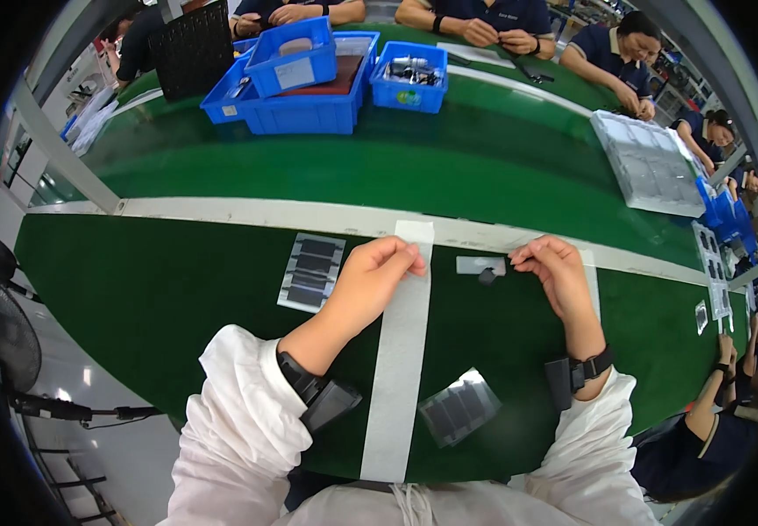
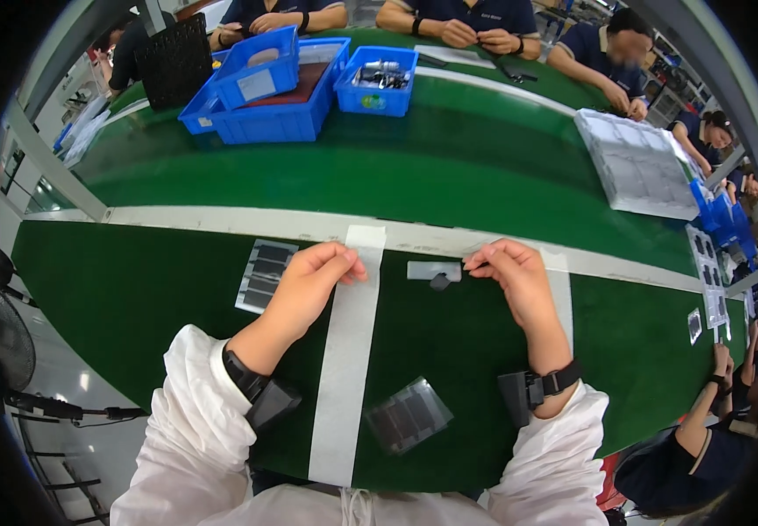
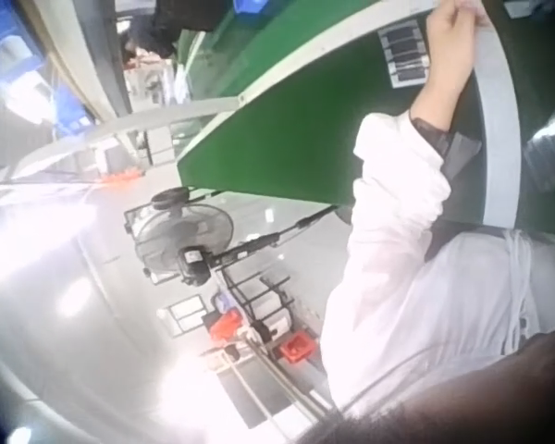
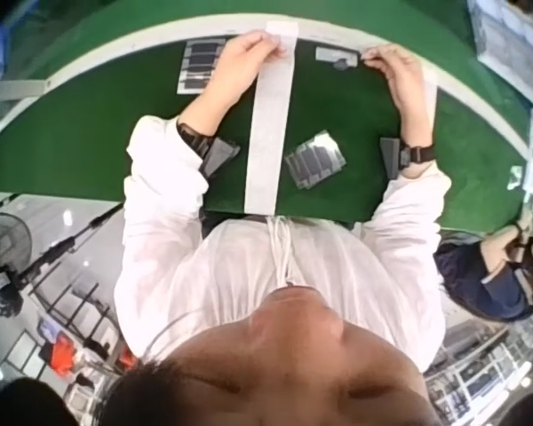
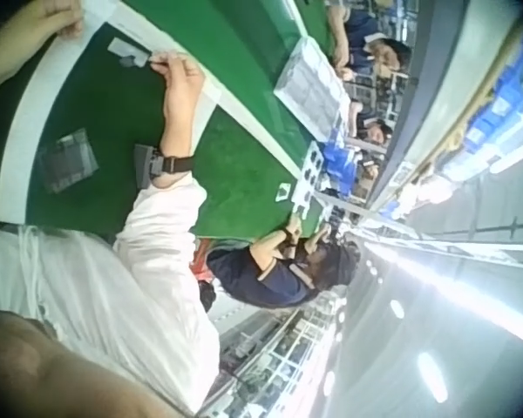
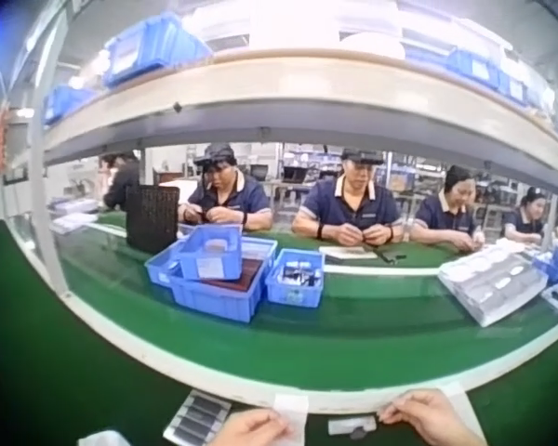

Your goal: Assembling small electronic components on a factory assembly line.

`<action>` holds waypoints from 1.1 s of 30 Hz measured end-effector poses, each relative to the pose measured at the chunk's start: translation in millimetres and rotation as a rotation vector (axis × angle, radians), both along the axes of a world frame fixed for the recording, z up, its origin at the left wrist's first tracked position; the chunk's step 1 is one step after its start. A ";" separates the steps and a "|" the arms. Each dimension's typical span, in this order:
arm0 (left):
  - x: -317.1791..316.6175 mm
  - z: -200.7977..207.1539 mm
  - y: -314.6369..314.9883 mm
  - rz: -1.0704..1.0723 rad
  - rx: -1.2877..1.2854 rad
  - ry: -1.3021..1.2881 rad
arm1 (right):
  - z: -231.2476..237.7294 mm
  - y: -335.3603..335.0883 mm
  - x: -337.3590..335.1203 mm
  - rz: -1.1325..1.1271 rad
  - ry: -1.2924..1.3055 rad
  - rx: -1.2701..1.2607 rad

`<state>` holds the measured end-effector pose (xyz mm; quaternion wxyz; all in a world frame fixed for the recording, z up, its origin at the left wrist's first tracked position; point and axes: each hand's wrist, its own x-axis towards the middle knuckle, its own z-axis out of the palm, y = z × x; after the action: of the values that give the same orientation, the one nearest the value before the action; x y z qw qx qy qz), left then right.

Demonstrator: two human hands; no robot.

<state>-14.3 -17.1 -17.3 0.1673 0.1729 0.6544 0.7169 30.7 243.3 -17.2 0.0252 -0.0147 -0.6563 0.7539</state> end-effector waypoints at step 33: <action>-16.6 -14.7 1.0 -0.131 -0.125 -0.013 | -2.3 -2.0 -5.1 -0.201 0.002 0.190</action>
<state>-30.9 -16.2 -32.0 0.2285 0.2002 0.6839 0.6633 25.6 241.4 -19.6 0.1027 -0.0770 -0.7201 0.6819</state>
